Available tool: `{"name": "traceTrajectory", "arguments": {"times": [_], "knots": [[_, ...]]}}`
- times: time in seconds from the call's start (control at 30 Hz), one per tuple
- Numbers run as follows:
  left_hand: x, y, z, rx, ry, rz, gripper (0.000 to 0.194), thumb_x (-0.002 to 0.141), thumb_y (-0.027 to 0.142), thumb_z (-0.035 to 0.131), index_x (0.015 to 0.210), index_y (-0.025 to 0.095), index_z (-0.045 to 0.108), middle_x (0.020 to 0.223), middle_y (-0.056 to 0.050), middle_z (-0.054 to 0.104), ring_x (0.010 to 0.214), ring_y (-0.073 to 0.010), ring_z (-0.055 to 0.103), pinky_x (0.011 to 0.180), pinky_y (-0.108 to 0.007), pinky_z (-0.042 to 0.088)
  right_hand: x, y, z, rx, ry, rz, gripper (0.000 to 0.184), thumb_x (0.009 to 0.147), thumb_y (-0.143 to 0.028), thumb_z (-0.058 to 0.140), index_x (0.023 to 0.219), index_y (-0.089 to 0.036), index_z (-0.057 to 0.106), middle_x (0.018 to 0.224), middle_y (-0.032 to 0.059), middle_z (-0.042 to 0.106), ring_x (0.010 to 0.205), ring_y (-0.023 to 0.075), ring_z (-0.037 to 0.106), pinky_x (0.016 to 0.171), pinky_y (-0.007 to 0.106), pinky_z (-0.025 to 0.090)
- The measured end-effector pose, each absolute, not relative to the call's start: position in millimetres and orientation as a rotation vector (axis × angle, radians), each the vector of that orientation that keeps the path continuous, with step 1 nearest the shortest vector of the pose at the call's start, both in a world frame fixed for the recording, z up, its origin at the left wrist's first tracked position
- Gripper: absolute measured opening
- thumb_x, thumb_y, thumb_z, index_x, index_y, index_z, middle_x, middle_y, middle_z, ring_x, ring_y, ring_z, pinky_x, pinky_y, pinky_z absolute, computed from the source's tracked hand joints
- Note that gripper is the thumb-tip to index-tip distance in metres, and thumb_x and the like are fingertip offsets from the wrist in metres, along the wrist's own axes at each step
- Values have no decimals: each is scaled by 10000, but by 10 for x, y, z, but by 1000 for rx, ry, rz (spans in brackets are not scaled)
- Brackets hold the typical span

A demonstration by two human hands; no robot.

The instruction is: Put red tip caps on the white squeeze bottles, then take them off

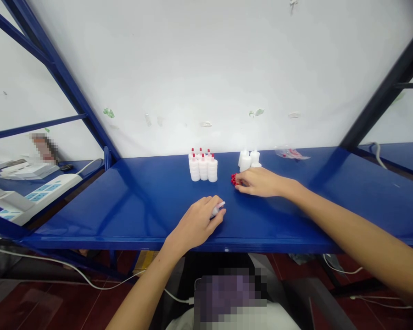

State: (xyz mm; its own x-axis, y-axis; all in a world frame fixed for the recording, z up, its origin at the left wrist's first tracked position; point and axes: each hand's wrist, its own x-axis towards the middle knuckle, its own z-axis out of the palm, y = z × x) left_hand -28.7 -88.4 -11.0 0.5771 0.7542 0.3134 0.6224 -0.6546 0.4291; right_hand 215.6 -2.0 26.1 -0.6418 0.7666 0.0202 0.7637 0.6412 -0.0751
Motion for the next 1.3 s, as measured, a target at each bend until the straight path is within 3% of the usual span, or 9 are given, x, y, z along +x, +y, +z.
{"name": "traceTrajectory", "arguments": {"times": [0.57, 1.0, 1.17, 1.3], "knots": [[-285, -883, -122, 2546, 1136, 690, 176, 1025, 333, 373, 1009, 212, 499, 938, -19, 601, 873, -182, 552, 802, -307, 411, 2170, 28, 222, -1343, -2771, 105, 195, 891, -356, 540, 868, -188, 636, 769, 41, 684, 647, 159, 570, 569, 269, 302], [-285, -892, -95, 2531, 1138, 694, 187, 1025, 342, 370, 1031, 216, 507, 959, -22, 614, 884, -185, 571, 805, -299, 409, 2134, 49, 149, -1259, -2686, 48, 144, 877, -310, 534, 791, -204, 490, 686, 8, 606, 576, 136, 481, 555, 261, 248], [-284, -902, -87, 2416, 1220, 676, 215, 1014, 403, 402, 1116, 227, 471, 899, -6, 626, 783, -183, 585, 705, -284, 395, 2078, -85, 215, -1084, -2678, 147, 253, 929, -402, 496, 780, -197, 499, 625, -14, 545, 550, 122, 437, 563, 264, 245], [-282, -894, -86, 2322, 1282, 700, 234, 1004, 443, 423, 1085, 227, 466, 819, 12, 609, 744, -182, 574, 669, -277, 370, 1928, -264, 228, -860, -2724, 289, 331, 974, -485, 434, 905, -186, 559, 636, -18, 543, 556, 124, 448, 582, 265, 273]]}}
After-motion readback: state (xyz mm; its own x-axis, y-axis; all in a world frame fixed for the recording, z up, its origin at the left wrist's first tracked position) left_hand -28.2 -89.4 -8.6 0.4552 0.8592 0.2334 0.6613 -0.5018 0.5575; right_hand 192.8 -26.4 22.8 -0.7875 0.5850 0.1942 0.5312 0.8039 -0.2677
